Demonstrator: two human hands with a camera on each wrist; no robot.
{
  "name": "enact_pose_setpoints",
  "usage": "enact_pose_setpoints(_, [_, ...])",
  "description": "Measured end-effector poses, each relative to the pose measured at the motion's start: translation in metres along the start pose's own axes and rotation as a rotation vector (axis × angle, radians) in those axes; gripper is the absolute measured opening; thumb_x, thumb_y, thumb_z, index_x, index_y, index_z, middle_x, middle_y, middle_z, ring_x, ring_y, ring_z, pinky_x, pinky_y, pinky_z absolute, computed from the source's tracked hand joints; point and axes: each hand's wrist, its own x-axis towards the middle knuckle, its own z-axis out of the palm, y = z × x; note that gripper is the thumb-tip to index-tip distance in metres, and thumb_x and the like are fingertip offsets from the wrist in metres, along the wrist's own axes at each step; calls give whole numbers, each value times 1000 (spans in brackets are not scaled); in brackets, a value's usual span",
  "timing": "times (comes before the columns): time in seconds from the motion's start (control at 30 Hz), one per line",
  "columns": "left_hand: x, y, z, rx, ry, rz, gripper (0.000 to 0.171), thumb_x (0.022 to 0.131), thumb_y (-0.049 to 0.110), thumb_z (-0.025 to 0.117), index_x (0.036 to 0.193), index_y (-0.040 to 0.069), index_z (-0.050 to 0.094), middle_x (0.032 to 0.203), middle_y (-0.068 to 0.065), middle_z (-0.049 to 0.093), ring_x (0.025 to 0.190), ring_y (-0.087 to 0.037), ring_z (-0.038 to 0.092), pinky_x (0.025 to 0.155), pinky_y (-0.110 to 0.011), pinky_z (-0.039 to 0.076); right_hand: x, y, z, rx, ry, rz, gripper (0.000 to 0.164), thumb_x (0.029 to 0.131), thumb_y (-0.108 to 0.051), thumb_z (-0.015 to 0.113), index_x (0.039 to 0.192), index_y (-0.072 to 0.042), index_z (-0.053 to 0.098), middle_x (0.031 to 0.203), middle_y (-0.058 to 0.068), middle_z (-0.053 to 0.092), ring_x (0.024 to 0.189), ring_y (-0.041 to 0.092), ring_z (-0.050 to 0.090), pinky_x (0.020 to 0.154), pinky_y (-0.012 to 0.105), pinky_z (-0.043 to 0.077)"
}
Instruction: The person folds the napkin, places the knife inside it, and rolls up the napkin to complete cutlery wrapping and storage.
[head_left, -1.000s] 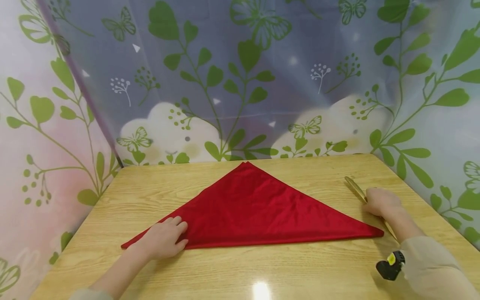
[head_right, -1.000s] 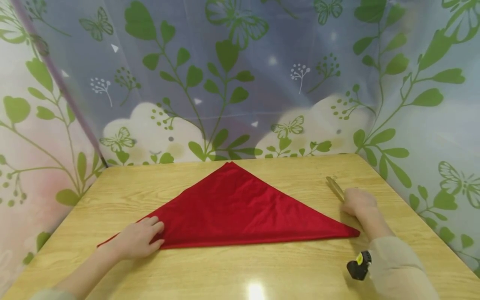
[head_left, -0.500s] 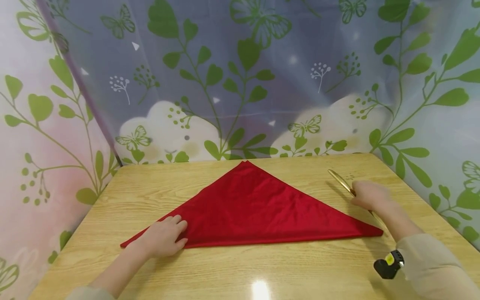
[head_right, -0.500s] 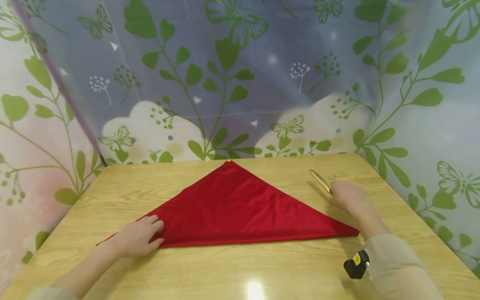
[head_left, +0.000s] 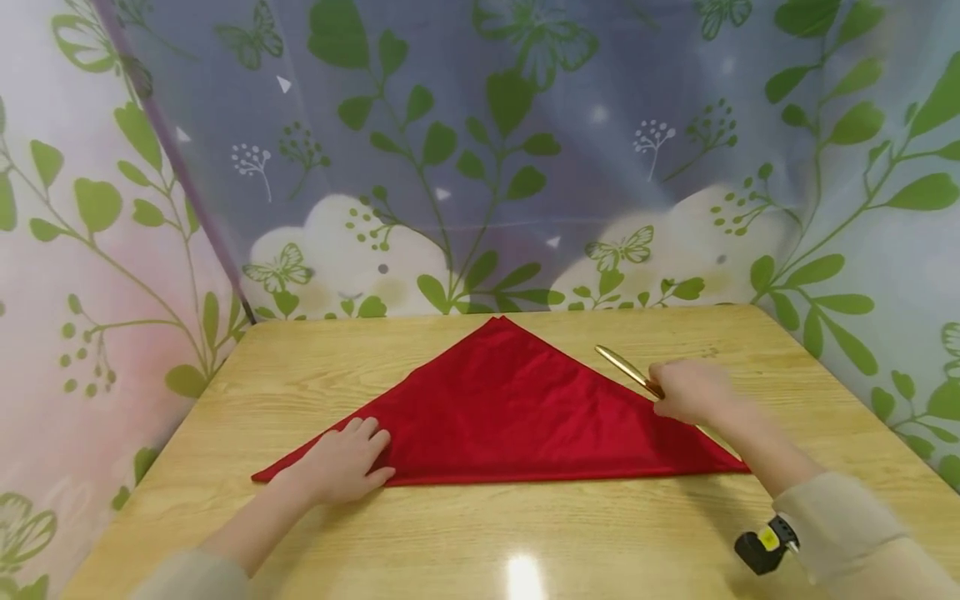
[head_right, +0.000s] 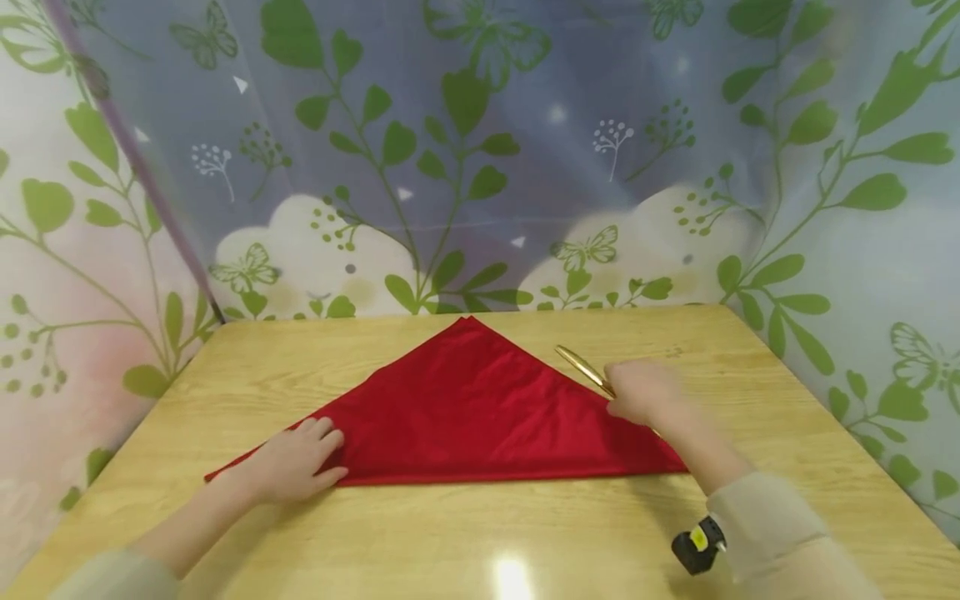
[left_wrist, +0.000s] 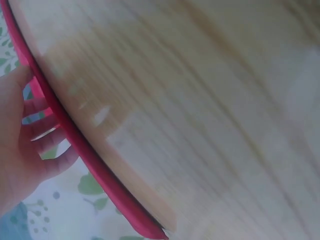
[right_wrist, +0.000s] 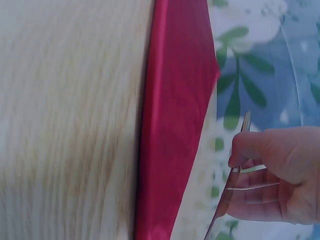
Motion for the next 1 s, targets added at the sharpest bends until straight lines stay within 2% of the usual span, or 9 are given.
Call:
enact_pose_setpoints(0.2, [6,6,4,97,2,54,49,87,48,55,112,6,54,99,-8,47,90,-23,45,66,-37,44,5,-36,0,13,-3,-92,19,69,-8,69,76,-12,51,67,-4,47,56,13,43,48,29,36])
enact_pose_setpoints(0.47, [9,6,4,88,39,75,44,86,46,58,107,8,54,95,-5,46,85,-21,44,62,-34,42,12,-73,6,27,-7,-281,16,70,-4,66,79,-13,55,68,-8,44,56,7,41,47,23,34])
enact_pose_setpoints(0.7, [10,7,3,69,25,68,42,85,46,59,105,9,55,94,-4,46,85,-19,43,61,-33,42,20,-98,19,37,-21,-463,19,70,-2,65,86,-13,60,72,-8,48,57,4,42,51,22,35])
enact_pose_setpoints(1.0, [10,8,1,59,7,59,42,85,44,59,107,8,55,94,-5,47,86,-20,43,61,-34,42,26,-121,29,34,-69,-526,19,72,-2,65,86,-14,61,76,-8,52,60,3,44,54,20,38])
